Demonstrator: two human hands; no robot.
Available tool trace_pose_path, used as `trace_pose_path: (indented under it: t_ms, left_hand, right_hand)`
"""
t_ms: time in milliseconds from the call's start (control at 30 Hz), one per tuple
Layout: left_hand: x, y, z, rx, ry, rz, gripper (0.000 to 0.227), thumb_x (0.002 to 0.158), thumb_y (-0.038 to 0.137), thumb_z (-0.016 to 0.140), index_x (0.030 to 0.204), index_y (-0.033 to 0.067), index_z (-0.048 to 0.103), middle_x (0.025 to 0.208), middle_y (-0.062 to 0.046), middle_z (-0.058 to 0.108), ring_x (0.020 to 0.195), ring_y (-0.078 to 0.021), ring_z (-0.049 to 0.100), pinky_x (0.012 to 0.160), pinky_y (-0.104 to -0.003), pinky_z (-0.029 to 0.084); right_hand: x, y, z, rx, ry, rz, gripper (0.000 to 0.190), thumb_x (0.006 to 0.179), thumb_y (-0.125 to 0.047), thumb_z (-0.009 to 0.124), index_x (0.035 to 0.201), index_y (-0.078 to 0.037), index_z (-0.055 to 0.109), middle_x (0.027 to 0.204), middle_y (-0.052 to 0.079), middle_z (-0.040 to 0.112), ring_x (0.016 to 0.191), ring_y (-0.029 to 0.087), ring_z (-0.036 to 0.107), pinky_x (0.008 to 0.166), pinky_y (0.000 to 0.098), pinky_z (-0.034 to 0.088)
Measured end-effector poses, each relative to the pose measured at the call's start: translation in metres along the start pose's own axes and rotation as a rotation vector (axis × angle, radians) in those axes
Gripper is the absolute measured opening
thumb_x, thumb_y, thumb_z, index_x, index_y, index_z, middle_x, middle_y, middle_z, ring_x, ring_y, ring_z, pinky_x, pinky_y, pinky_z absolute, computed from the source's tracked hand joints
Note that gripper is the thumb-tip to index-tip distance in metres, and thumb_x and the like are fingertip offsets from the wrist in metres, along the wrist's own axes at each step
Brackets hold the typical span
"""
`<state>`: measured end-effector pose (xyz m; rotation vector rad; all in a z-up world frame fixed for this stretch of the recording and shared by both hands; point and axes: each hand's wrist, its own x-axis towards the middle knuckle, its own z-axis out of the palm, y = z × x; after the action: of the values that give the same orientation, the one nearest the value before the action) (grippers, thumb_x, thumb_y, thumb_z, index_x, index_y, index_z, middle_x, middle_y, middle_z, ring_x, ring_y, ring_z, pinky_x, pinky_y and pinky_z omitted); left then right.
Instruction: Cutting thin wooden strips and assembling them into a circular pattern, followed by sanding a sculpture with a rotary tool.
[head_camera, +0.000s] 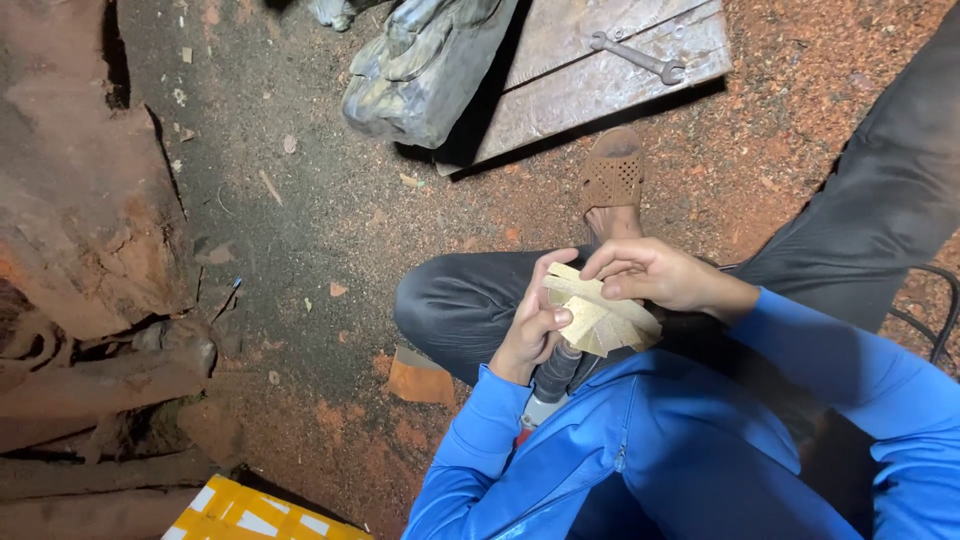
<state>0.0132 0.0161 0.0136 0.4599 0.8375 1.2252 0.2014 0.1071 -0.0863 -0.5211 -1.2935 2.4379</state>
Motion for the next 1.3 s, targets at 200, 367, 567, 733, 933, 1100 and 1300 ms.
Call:
trace_pose_path:
  t_ms: [200, 367, 567, 733, 933, 1100, 1300]
  left_hand:
    - [-0.003, -0.005, -0.008, -0.027, 0.017, -0.036, 0.084, 0.079, 0.016, 0.072, 0.152, 0.0036, 0.032, 0.104, -0.013, 0.067, 0.082, -0.0140, 0.072, 0.066, -0.023, 0.065]
    - [-0.002, -0.014, -0.016, -0.073, -0.041, -0.064, 0.085, 0.080, 0.015, 0.070, 0.154, 0.0011, 0.029, 0.122, -0.023, 0.063, 0.110, -0.0299, 0.069, 0.094, -0.043, 0.060]
    - [-0.005, -0.018, -0.019, -0.099, -0.022, -0.094, 0.084, 0.080, 0.025, 0.066, 0.152, -0.0002, 0.031, 0.128, -0.023, 0.058, 0.117, -0.0345, 0.065, 0.099, -0.048, 0.057]
    - [-0.004, -0.018, -0.024, 0.193, 0.075, 0.131, 0.109, 0.084, 0.077, 0.054, 0.160, 0.0046, 0.022, 0.159, -0.023, 0.036, 0.145, -0.0331, 0.039, 0.117, -0.049, 0.037]
    - [-0.016, -0.005, -0.002, 0.494, 0.002, 0.212, 0.158, 0.055, 0.076, 0.087, 0.163, 0.0091, -0.007, 0.168, -0.021, 0.012, 0.155, -0.0331, 0.016, 0.126, -0.051, 0.020]
    - [-0.014, -0.003, 0.010, 0.640, 0.005, 0.239, 0.160, 0.057, 0.058, 0.095, 0.163, 0.0124, -0.016, 0.166, -0.022, 0.013, 0.155, -0.0350, 0.016, 0.123, -0.053, 0.027]
    - [-0.010, -0.002, 0.007, 0.599, 0.005, 0.191, 0.125, 0.078, 0.029, 0.083, 0.164, 0.0083, -0.006, 0.142, -0.017, 0.043, 0.144, -0.0302, 0.039, 0.119, -0.048, 0.036]
  right_hand:
    - [-0.002, 0.005, 0.010, -0.111, 0.027, -0.295, 0.035, 0.095, -0.015, 0.070, 0.125, 0.001, 0.069, 0.074, 0.000, 0.064, 0.059, 0.002, 0.051, 0.053, 0.0173, 0.045]
    - [-0.008, -0.007, -0.003, -0.184, -0.082, -0.311, 0.031, 0.090, -0.014, 0.076, 0.119, -0.003, 0.076, 0.076, 0.000, 0.064, 0.068, 0.006, 0.054, 0.061, 0.0251, 0.050]
    - [-0.001, -0.027, -0.008, -0.319, -0.129, -0.330, 0.042, 0.079, -0.025, 0.087, 0.117, -0.009, 0.080, 0.081, 0.003, 0.071, 0.067, 0.009, 0.059, 0.062, 0.0279, 0.055]
    - [-0.011, -0.041, 0.000, -0.617, 0.048, -0.245, 0.046, 0.075, -0.047, 0.087, 0.110, -0.019, 0.078, 0.116, 0.004, 0.077, 0.097, 0.024, 0.068, 0.084, 0.0396, 0.052]
    - [-0.016, -0.054, 0.019, -0.715, 0.127, -0.193, 0.042, 0.079, -0.050, 0.085, 0.103, -0.018, 0.070, 0.116, 0.000, 0.075, 0.130, 0.023, 0.058, 0.103, 0.0414, 0.042]
    - [-0.018, -0.062, 0.028, -0.721, 0.171, -0.222, 0.035, 0.085, -0.040, 0.082, 0.098, -0.012, 0.064, 0.117, 0.006, 0.073, 0.120, 0.029, 0.065, 0.094, 0.0428, 0.049]
    - [-0.018, -0.069, 0.031, -0.640, 0.177, -0.102, 0.029, 0.086, -0.035, 0.082, 0.099, -0.014, 0.065, 0.105, 0.009, 0.076, 0.105, 0.034, 0.071, 0.084, 0.0451, 0.055]
